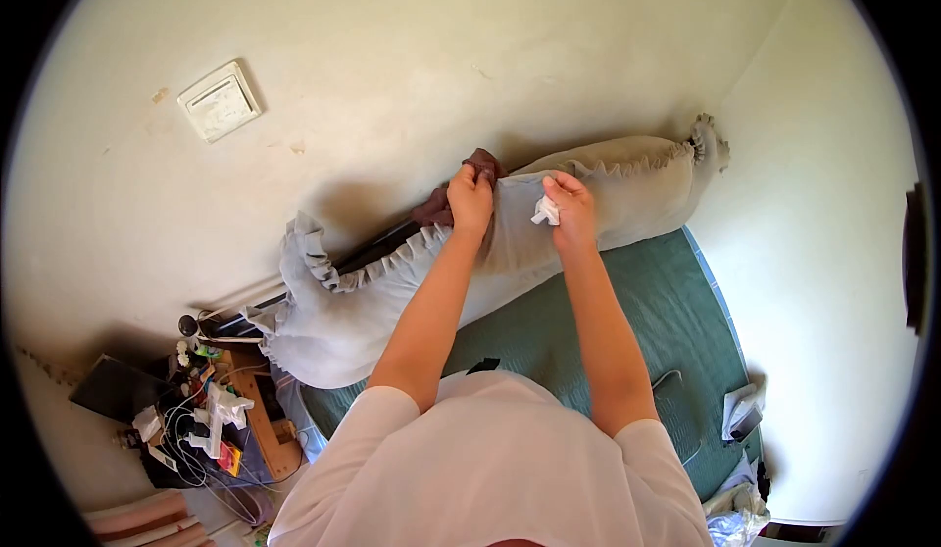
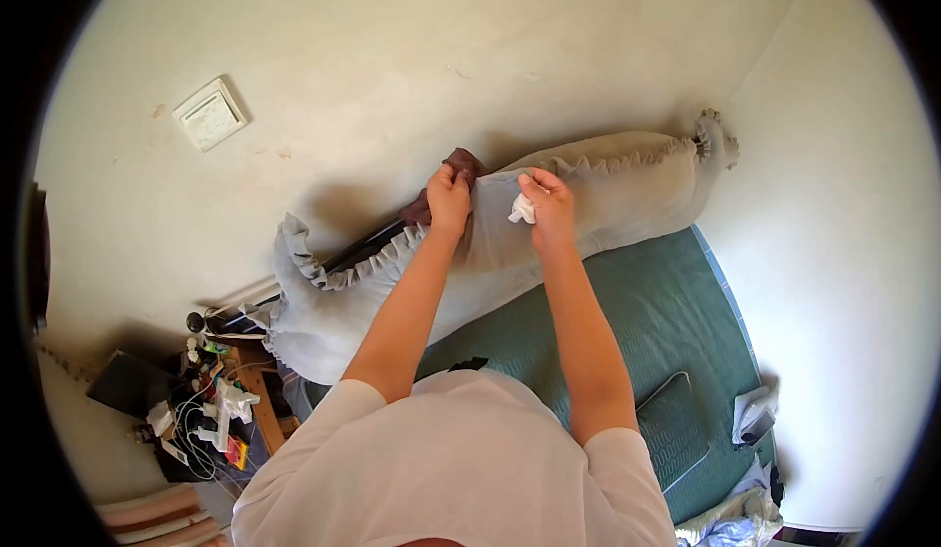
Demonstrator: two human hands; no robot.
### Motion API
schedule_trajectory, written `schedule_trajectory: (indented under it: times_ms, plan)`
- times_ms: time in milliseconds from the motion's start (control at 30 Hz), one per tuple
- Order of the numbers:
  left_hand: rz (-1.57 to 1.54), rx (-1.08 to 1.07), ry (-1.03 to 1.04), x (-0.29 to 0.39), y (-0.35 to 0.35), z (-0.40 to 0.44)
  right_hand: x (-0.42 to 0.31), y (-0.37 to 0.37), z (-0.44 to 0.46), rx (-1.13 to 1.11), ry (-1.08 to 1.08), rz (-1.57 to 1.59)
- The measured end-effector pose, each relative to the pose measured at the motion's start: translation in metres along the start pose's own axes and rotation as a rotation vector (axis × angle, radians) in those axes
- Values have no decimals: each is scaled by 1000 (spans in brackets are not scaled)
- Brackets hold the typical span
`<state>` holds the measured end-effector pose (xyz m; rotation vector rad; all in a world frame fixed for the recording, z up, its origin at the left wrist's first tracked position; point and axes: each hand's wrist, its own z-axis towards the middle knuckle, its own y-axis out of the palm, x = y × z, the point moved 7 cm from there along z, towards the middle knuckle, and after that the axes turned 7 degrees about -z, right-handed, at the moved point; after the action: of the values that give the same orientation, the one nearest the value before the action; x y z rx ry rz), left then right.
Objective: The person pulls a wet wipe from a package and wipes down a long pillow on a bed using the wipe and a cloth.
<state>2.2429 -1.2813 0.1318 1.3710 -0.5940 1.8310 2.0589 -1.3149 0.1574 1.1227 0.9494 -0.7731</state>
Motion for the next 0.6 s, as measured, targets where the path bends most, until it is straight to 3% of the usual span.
schedule_trajectory:
  times_ms: [33,100,167,233,300,367,433,533,600]
  plan:
    - [-2,1,1,1,0,3,-1,0,0,-7,-2,4]
    - [-262,243,-262,-29,-14,10,-4,-3,6,-15,-7,11]
    - [-1022,201,-459,-86,-44,33,-2,-19,12,35,55,16]
    - [-1024,220,-366,-6,-75,15,-3,-19,16,33,61,-17]
    - [-932,112,-283,6,-79,0,-2,-15,17,30,75,-43]
    - [89,-293,-169,15,-42,-24,-8,-6,19,-52,40,-72]
    - [392,-76,789,100,0,-61,-10,-3,22,-1,60,-64]
    - [637,-231,688,69,-5,-59,-1,-5,16,93,88,-38]
    - [794,-115,535,42,-49,-46,2,-12,20,139,46,15]
